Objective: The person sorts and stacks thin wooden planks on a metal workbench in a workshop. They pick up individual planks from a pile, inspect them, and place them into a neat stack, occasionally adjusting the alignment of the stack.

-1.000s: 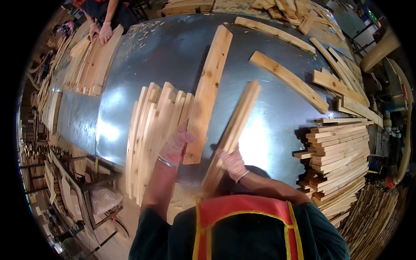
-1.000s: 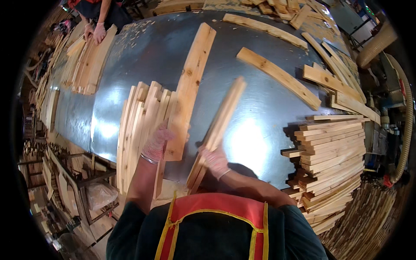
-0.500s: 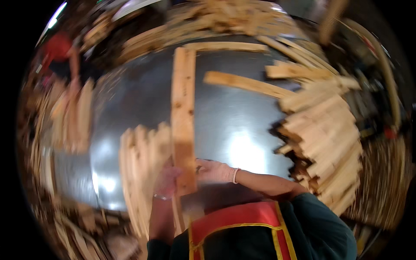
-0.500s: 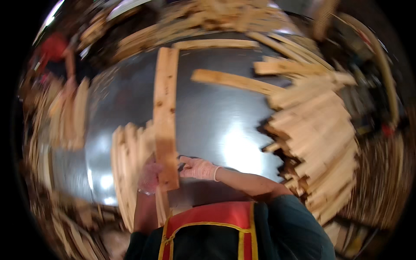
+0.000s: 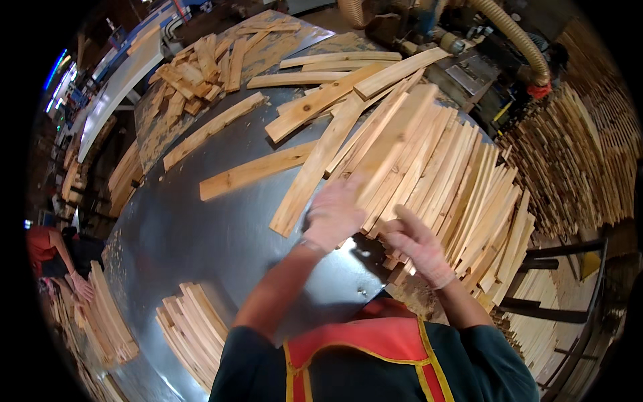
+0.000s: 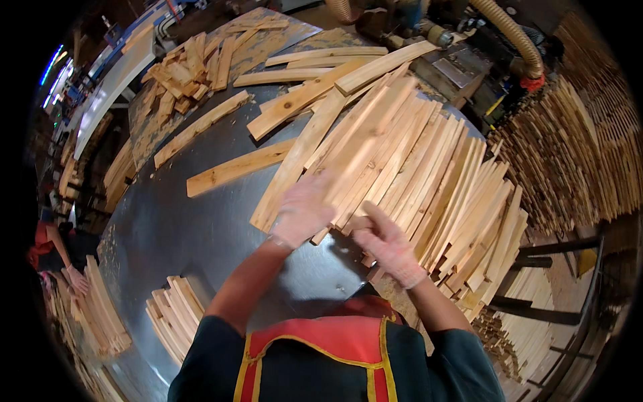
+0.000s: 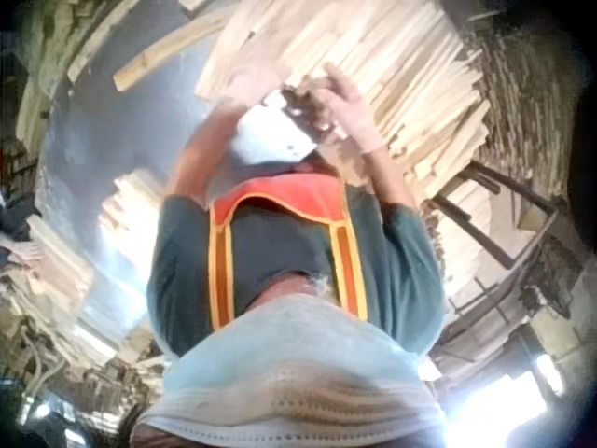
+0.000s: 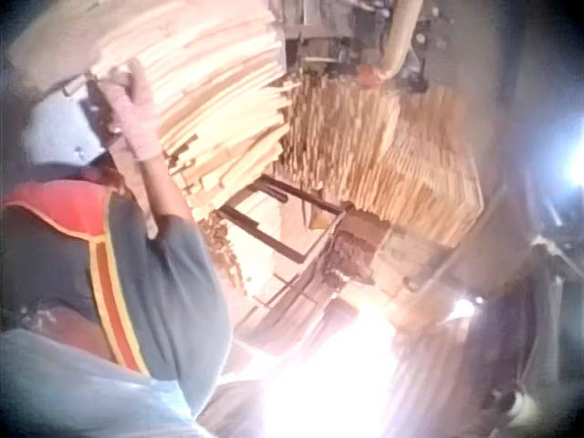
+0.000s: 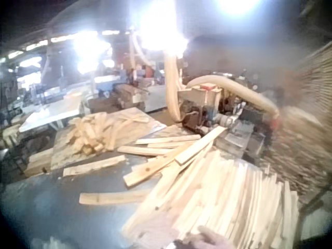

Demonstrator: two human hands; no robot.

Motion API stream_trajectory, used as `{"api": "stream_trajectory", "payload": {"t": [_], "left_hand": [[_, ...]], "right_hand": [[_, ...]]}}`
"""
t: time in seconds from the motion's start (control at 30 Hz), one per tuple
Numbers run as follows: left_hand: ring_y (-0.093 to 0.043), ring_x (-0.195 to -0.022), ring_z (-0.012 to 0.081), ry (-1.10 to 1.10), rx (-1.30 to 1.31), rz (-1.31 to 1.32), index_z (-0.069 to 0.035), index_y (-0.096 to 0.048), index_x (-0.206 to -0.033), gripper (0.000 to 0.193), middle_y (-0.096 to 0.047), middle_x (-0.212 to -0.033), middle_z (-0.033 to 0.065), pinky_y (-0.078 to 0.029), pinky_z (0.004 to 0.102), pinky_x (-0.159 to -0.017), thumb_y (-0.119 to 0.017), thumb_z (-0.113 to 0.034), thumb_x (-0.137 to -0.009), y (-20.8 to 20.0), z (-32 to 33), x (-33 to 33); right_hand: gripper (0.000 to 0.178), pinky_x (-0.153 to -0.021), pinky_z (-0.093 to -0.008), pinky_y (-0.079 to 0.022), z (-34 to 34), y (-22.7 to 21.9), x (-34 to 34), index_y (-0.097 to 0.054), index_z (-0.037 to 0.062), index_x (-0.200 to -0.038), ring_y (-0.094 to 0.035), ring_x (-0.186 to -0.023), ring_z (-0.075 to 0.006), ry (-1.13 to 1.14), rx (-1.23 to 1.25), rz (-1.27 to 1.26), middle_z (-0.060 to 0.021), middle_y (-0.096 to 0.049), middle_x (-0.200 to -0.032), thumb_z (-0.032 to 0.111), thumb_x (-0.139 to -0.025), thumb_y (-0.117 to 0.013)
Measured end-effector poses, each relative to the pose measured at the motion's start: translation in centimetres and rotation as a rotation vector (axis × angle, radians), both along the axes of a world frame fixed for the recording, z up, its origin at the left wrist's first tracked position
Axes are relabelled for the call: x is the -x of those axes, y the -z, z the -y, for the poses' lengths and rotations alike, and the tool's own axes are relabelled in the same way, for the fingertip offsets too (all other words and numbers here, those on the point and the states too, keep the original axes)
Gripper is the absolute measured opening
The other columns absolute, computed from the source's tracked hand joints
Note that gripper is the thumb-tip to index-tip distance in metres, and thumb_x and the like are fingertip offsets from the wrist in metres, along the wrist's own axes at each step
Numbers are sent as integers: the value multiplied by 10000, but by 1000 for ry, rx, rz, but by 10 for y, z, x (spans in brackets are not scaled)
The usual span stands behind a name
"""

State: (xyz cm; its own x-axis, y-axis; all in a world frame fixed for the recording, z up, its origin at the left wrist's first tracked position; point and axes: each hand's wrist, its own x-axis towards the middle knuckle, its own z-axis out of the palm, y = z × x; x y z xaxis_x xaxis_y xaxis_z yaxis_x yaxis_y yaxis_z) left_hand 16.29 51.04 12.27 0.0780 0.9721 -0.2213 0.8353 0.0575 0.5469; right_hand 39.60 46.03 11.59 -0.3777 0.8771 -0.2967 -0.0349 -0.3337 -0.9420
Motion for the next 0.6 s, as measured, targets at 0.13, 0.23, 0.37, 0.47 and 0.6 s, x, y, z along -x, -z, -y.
{"api": "stream_trajectory", "payload": {"t": [0.13, 0.23, 0.37, 0.47, 0.6], "left_hand": [[-566, -1343, 389, -108, -320, -159, -110, -511, -1530, 726, -615, -1453, 183, -449, 485, -1136, -719, -414, -905, 84, -53, 10], [-573, -1334, 384, -484, -217, -284, -111, -438, -1575, 806, -605, -1465, 168, -445, 522, -1127, -718, -474, -912, 116, -44, 91], [-620, -1239, 416, -376, 172, -336, -119, -390, -1593, 947, -626, -1388, 187, -514, 523, -1044, -813, -455, -814, 113, 32, 105], [-658, -1188, 402, -447, 272, -192, -88, -414, -1570, 940, -640, -1365, 199, -555, 520, -1003, -832, -365, -775, 124, 78, 92], [-703, -1145, 397, -879, 521, 1647, 6, -493, -1508, 890, -665, -1341, 239, -569, 498, -1045, -852, -216, -725, 109, 161, 103]], "right_hand": [[837, -1030, -318, -522, -13, 7, -52, -291, -65, -1636, -640, -1162, -171, 110, -16, -14, -81, -661, -1285, 180, -994, -770], [802, -1050, -329, -515, -26, 4, -80, -344, -57, -1621, -641, -1168, -173, 181, 1, 11, -80, -661, -1284, 172, -988, -780], [807, -1117, -346, -478, -77, 7, -98, -366, -47, -1620, -613, -1252, -182, 101, -19, 28, -90, -649, -1333, 153, -969, -799], [787, -1125, -348, -472, -119, 5, -79, -395, -45, -1608, -604, -1268, -182, 7, -102, 63, -89, -643, -1352, 166, -968, -802], [724, -1104, -345, -491, -151, -6, -48, -460, -21, -1580, -629, -1226, -182, -23, -165, 29, -81, -673, -1300, 166, -967, -799]]}}
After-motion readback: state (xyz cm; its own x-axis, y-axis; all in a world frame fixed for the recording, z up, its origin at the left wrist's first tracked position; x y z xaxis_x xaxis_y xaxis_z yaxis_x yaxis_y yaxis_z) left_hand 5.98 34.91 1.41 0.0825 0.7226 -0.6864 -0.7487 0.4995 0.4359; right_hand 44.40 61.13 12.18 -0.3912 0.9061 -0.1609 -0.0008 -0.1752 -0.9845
